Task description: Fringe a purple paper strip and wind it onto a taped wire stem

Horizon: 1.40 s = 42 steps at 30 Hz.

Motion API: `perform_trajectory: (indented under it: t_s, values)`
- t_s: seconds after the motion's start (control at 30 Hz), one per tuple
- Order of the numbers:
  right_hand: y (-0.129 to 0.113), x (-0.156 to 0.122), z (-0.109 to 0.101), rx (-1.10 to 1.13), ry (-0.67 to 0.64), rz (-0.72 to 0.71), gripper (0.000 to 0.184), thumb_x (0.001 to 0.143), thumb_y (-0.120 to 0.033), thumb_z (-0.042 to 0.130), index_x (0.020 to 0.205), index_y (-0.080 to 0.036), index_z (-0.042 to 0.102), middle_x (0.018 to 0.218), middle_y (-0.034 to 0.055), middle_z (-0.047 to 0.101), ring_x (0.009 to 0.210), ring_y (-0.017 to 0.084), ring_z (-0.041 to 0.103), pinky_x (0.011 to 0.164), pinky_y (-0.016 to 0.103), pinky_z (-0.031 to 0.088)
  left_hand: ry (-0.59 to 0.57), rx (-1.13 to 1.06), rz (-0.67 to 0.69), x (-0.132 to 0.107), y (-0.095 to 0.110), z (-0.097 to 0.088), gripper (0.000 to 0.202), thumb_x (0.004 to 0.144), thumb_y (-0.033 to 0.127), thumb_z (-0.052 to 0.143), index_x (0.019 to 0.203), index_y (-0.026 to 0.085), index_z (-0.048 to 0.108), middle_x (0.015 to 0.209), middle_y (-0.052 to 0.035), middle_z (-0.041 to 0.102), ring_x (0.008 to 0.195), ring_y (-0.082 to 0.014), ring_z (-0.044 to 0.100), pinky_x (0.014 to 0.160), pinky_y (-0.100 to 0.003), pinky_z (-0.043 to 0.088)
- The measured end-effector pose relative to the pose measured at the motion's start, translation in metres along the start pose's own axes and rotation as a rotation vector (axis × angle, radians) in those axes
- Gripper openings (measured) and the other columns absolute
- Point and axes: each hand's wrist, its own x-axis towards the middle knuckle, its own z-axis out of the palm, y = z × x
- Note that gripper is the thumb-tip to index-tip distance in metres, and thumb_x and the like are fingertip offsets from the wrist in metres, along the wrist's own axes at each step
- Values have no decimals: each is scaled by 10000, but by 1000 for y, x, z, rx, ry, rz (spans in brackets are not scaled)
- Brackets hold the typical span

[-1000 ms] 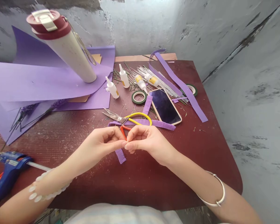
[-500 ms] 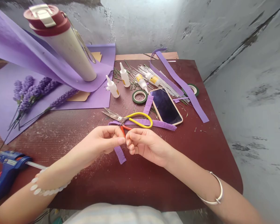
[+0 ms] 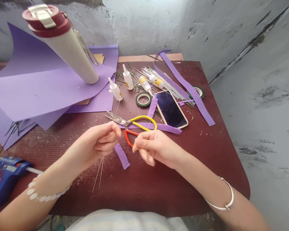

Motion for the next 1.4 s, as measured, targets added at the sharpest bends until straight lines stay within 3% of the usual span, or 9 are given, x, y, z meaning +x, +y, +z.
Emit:
perform_trajectory:
  t_s: [0.1,0.2,0.3,0.47,0.63,0.77,0.87,1.1,1.4]
  values:
    - [-5,-6,1,-239,-86,108,377,893,-402,678,650,-115,698,399,-31,553,307,37,423,346,134,323,-3,-51,-12,4,-2,-4,310,986,350,461,808,141,606,583,86,174,458,-40,121,421,-166,119]
    - [-8,-9,6,-491,-180,163,120,840,-245,740,853,-131,778,775,52,760,673,118,684,632,192,531,0,-55,-9,15,-9,-12,284,984,313,471,811,131,603,575,88,182,464,-42,129,422,-155,137]
    - [-8,-8,9,-637,-208,136,100,795,-247,785,816,-149,782,944,66,763,900,178,699,808,258,536,34,-69,24,26,-16,-20,280,977,286,479,790,118,604,565,84,212,459,-40,155,416,-149,149]
    - [-5,-6,7,-730,-103,33,154,742,-276,829,764,-163,726,1010,48,729,896,180,673,775,266,514,52,-75,40,31,-20,-21,264,968,270,506,836,90,648,601,54,338,471,-32,278,442,-145,242]
    - [-6,-3,5,-823,121,-82,333,896,-311,647,600,-158,642,689,34,695,651,154,641,664,266,501,18,-117,17,24,-21,-15,243,961,249,523,850,86,665,601,53,350,464,-28,292,447,-151,251]
    - [-9,0,-2,-1164,536,-434,84,881,-221,639,839,-181,700,837,37,728,764,181,660,696,275,487,10,-162,-20,21,-24,-12,230,961,248,525,867,92,665,606,51,356,477,-38,307,461,-161,273]
    - [-11,2,-12,-1276,723,-452,208,961,-259,535,805,-191,655,627,-4,665,582,163,623,636,283,474,58,-157,-3,22,-27,-11,243,963,245,517,855,86,667,629,31,391,552,-70,405,547,-192,376]
    - [-8,13,-30,-1560,779,-617,93,912,-156,569,895,-164,660,938,90,663,894,246,652,827,352,495,124,-122,-3,21,-31,-11,255,934,299,540,811,113,663,671,17,436,657,-104,485,728,-242,429]
    - [-8,12,-25,-1528,678,-468,331,972,-320,519,666,-199,563,697,35,604,662,187,576,661,315,451,277,-172,95,14,-22,-10,205,872,301,622,780,119,602,603,61,328,535,-69,323,518,-182,337]
